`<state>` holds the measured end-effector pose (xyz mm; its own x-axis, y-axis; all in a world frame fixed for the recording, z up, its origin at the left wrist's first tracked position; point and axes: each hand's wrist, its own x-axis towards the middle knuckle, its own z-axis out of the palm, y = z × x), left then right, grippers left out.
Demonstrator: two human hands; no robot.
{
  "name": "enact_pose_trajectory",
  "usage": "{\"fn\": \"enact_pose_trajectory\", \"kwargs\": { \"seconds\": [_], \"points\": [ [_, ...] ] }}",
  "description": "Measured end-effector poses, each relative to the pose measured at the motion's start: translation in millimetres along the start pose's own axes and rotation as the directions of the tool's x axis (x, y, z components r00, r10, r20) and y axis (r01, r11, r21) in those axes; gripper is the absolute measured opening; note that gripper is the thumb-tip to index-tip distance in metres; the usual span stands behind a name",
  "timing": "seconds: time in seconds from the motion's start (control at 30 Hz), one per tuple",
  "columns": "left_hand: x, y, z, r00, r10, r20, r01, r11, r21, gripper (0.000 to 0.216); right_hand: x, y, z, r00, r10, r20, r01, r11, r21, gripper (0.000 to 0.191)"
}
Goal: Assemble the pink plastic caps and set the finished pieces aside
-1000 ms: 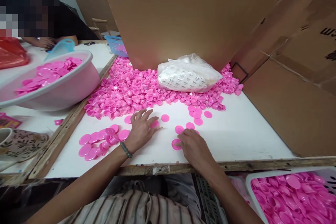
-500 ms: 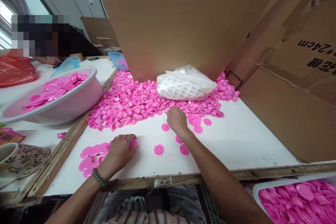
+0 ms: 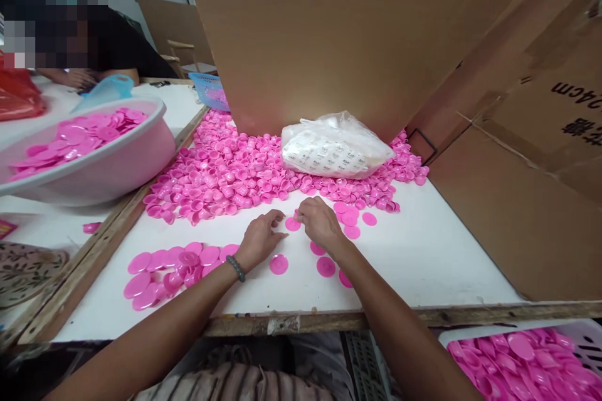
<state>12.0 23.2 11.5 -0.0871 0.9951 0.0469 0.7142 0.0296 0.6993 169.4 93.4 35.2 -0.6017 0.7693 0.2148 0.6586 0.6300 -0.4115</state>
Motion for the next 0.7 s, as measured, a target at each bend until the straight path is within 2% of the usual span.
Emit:
{"fn": "enact_pose_trajectory", "kwargs": {
  "seconds": [0.17, 0.3, 0.37, 0.43, 0.6, 0.7],
  "points": [
    [3.7, -2.1, 12.4, 0.999, 0.026, -0.028, -0.029, 0.992, -0.124, 0.039, -9.9, -5.8, 12.2, 0.997, -0.056, 0.056, 0.059, 0.997, -0.058, 0.024],
    [2.4, -3.7, 14.3, 0.999, 0.029, -0.037, -0.034, 0.991, -0.128, 0.035, -17.6, -5.7, 19.6, 0.988, -0.144, 0.054, 0.148, 0.984, -0.096, 0.029],
    [1.4, -3.6, 14.4, 0.999, 0.033, -0.037, -0.037, 0.993, -0.113, 0.033, -20.1, -5.8, 19.2, 0.988, -0.147, 0.051, 0.153, 0.981, -0.121, 0.029],
    [0.9, -3.3, 14.5, 0.999, 0.036, -0.031, -0.039, 0.994, -0.104, 0.033, -18.0, -7.1, 16.6, 0.988, -0.137, 0.069, 0.147, 0.975, -0.168, 0.029],
    [0.7, -4.7, 14.0, 1.0, 0.012, -0.015, -0.014, 0.99, -0.142, 0.039, 1.5, -14.1, 11.4, 0.956, -0.171, 0.238, 0.229, 0.943, -0.242, 0.027],
    [-1.0, -6.5, 13.8, 1.0, 0.008, -0.004, -0.009, 0.984, -0.178, 0.041, 2.2, -13.2, 15.9, 0.963, -0.187, 0.192, 0.224, 0.956, -0.192, 0.026]
  ]
}}
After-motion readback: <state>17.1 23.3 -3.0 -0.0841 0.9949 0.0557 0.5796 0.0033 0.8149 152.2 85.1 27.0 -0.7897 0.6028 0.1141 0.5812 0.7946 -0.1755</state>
